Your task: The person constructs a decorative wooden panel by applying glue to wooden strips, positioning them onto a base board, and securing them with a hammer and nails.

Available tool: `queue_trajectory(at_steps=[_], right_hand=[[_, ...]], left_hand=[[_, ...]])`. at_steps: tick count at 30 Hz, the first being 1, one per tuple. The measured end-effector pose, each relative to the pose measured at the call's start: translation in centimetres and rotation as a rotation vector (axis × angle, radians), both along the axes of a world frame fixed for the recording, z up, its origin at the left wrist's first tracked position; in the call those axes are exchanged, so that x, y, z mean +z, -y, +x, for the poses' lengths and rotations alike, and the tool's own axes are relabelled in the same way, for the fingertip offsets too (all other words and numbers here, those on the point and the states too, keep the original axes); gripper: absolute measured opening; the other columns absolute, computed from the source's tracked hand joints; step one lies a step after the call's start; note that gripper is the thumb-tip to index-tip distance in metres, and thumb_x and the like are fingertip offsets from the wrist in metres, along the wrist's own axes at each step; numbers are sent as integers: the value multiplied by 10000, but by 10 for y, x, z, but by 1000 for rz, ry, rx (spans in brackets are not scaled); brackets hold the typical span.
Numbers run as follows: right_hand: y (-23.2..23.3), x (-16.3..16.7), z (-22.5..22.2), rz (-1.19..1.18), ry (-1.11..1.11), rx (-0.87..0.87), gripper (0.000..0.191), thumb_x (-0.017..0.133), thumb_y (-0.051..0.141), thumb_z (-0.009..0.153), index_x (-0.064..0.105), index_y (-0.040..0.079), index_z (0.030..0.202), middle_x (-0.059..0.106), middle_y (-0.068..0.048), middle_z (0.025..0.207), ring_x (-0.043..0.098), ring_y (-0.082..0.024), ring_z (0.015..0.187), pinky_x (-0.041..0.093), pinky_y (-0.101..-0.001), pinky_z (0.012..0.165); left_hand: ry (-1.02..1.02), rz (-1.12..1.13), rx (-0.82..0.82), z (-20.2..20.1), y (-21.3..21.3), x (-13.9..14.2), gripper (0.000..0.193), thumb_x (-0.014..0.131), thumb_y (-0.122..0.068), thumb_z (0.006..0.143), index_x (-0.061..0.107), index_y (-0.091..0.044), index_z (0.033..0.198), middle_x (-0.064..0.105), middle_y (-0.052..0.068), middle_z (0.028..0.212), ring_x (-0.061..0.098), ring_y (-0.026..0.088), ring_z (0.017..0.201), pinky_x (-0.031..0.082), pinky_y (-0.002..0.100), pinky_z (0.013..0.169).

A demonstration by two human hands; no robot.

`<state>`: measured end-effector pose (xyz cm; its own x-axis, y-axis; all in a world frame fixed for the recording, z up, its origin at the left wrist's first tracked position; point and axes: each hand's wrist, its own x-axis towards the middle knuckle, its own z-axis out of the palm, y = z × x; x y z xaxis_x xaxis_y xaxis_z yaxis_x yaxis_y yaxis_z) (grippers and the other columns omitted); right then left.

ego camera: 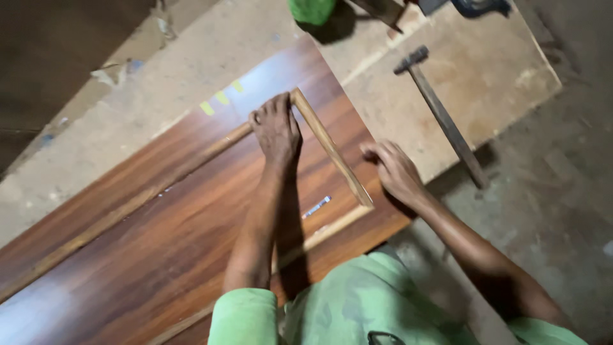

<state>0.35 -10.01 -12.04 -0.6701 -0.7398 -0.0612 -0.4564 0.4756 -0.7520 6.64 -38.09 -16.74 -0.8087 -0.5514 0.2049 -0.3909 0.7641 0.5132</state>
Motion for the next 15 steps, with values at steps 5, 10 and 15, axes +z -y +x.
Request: queue_trajectory(at_steps=[5,10,15], right_hand=[[121,-23,-60,-14,-130,109,586,494,-74,839,602,99,1388,616,-153,1250,541,-370,1215,421,-486,1014],[160,-35,-82,214,-160,195,603,565,7,866,579,200,1437,600,-102,1197,531,-329,1146,388,-487,945],[169,-33,-83,234,-166,231,558,625,106,896,571,198,1443,594,-101,1142,535,-317,1098,376,-489,903]], left_hand=[[-42,-84,8,-3,5,1,444,613,-101,950,572,-121,1391,609,86,1340,515,275,1276,318,518,1110],[-25,-43,50,-5,5,-3,449,631,-111,940,575,-139,1385,607,70,1348,517,268,1289,316,519,1115],[-15,-43,55,-6,7,-4,450,643,-120,939,577,-152,1382,592,65,1353,513,267,1289,311,525,1114]])
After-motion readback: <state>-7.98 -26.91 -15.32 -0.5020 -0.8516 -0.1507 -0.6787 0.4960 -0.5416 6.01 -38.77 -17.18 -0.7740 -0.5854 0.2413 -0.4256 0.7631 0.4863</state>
